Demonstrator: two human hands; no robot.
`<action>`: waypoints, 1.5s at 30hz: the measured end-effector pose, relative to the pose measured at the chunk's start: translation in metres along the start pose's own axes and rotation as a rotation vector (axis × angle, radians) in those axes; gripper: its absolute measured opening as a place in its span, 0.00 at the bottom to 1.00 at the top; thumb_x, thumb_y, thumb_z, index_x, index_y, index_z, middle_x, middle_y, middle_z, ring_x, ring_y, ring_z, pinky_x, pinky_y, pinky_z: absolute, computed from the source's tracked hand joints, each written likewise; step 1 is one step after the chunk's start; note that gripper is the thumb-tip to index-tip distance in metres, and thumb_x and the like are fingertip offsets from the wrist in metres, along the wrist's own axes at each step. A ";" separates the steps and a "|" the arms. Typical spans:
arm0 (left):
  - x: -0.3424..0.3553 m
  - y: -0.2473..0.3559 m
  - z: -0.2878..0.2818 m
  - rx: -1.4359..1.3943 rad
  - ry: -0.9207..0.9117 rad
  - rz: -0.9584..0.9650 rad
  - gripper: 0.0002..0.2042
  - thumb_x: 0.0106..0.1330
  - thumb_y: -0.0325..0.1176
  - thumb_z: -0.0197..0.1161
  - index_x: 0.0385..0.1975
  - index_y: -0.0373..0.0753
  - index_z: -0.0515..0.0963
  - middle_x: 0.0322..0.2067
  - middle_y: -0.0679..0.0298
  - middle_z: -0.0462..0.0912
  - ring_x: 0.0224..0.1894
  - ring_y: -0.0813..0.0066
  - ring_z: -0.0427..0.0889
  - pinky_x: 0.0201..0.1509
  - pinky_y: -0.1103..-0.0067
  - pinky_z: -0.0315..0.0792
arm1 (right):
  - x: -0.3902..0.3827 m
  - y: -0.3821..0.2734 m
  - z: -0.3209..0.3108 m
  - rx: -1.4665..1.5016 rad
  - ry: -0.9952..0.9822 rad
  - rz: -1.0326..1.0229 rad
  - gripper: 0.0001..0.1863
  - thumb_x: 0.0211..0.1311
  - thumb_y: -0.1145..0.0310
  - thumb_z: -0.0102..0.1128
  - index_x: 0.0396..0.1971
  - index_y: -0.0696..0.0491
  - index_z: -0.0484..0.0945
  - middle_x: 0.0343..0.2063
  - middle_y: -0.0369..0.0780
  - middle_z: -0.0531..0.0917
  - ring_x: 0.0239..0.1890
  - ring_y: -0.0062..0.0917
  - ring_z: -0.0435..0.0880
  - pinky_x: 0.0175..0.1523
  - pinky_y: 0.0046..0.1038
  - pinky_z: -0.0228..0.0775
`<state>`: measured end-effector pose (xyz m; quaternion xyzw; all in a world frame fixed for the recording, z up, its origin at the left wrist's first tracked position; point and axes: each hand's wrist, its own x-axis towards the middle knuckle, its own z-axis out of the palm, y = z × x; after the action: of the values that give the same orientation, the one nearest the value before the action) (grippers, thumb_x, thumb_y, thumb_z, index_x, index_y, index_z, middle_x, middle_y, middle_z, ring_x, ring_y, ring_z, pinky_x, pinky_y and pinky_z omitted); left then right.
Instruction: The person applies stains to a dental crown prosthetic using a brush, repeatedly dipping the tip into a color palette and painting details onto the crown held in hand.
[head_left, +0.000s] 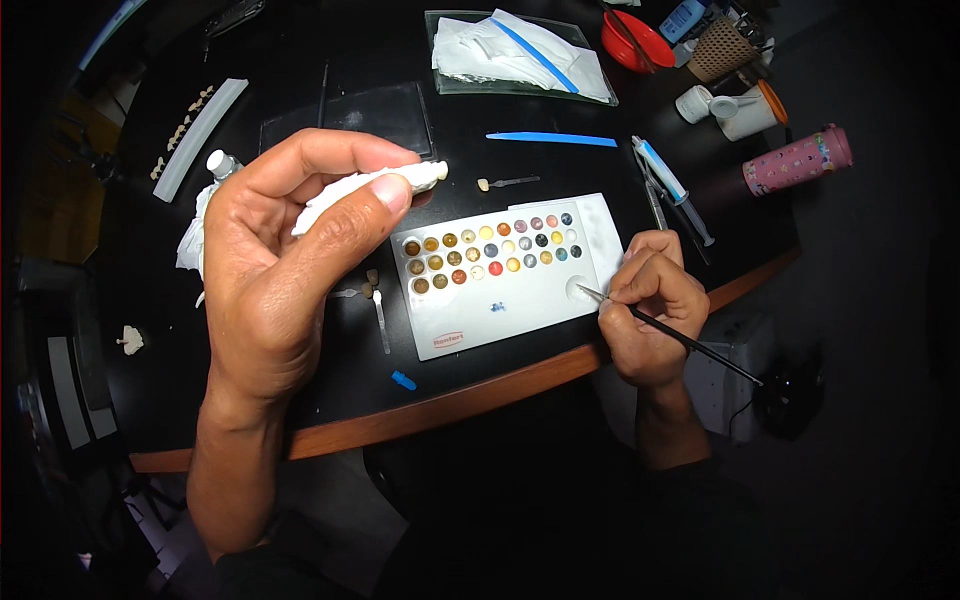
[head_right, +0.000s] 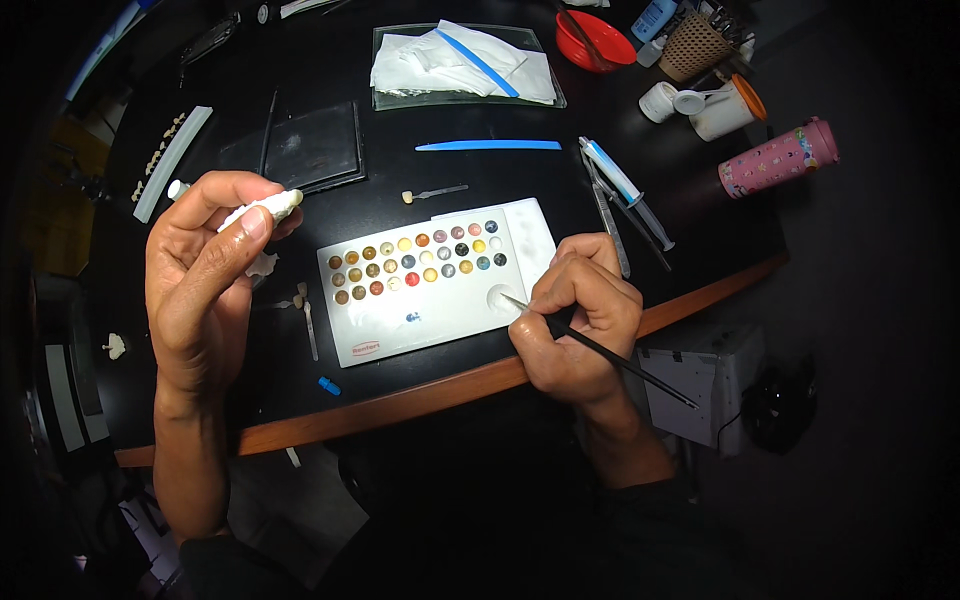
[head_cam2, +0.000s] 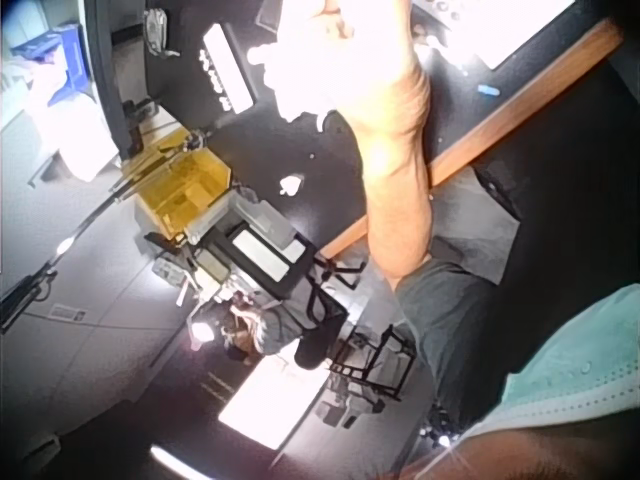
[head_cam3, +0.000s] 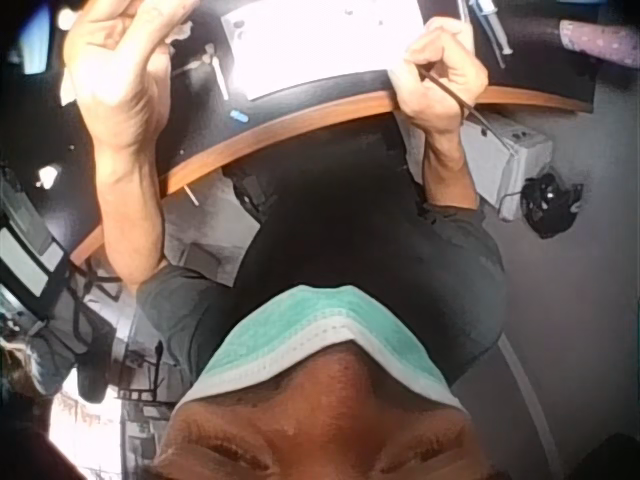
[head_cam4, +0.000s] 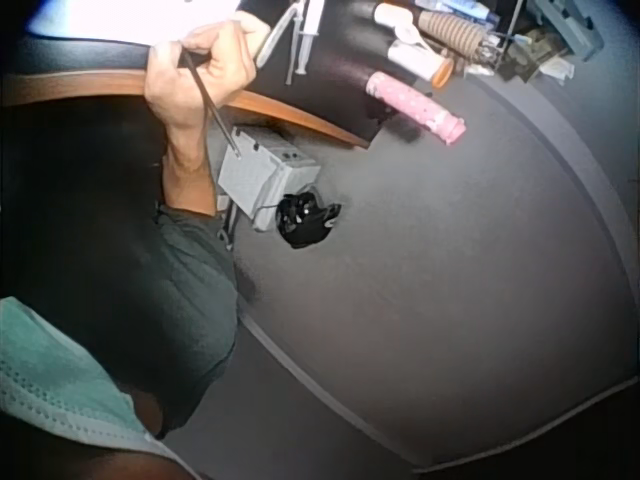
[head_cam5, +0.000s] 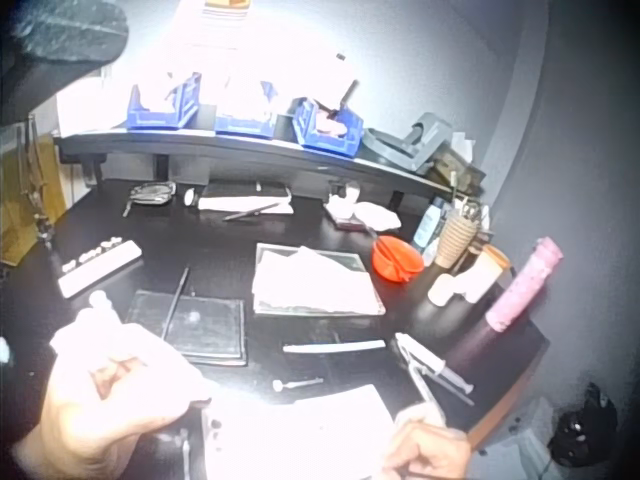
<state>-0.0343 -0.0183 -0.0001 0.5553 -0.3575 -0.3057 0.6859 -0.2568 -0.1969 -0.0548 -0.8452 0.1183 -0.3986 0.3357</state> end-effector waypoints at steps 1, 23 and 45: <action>0.000 0.001 0.000 0.002 -0.003 -0.001 0.13 0.62 0.32 0.62 0.41 0.30 0.79 0.37 0.56 0.82 0.43 0.72 0.81 0.57 0.76 0.71 | 0.000 0.001 0.000 -0.002 -0.004 -0.006 0.06 0.31 0.81 0.52 0.10 0.54 0.68 0.11 0.34 0.71 0.26 0.22 0.65 0.36 0.25 0.60; 0.003 -0.005 0.002 0.046 0.012 0.042 0.10 0.63 0.30 0.64 0.39 0.31 0.81 0.34 0.59 0.84 0.39 0.76 0.83 0.50 0.80 0.73 | -0.004 0.000 -0.005 0.216 0.094 0.096 0.07 0.35 0.83 0.47 0.13 0.54 0.65 0.14 0.34 0.69 0.33 0.24 0.65 0.41 0.26 0.59; 0.004 -0.001 0.003 0.039 -0.009 0.016 0.10 0.63 0.30 0.63 0.40 0.31 0.81 0.35 0.58 0.84 0.41 0.74 0.82 0.53 0.78 0.73 | -0.001 0.001 -0.006 0.192 0.094 0.110 0.07 0.35 0.83 0.46 0.12 0.53 0.64 0.13 0.34 0.68 0.31 0.23 0.64 0.42 0.27 0.59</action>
<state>-0.0349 -0.0231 0.0002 0.5645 -0.3709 -0.2957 0.6755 -0.2618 -0.1996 -0.0533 -0.7819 0.1413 -0.4282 0.4304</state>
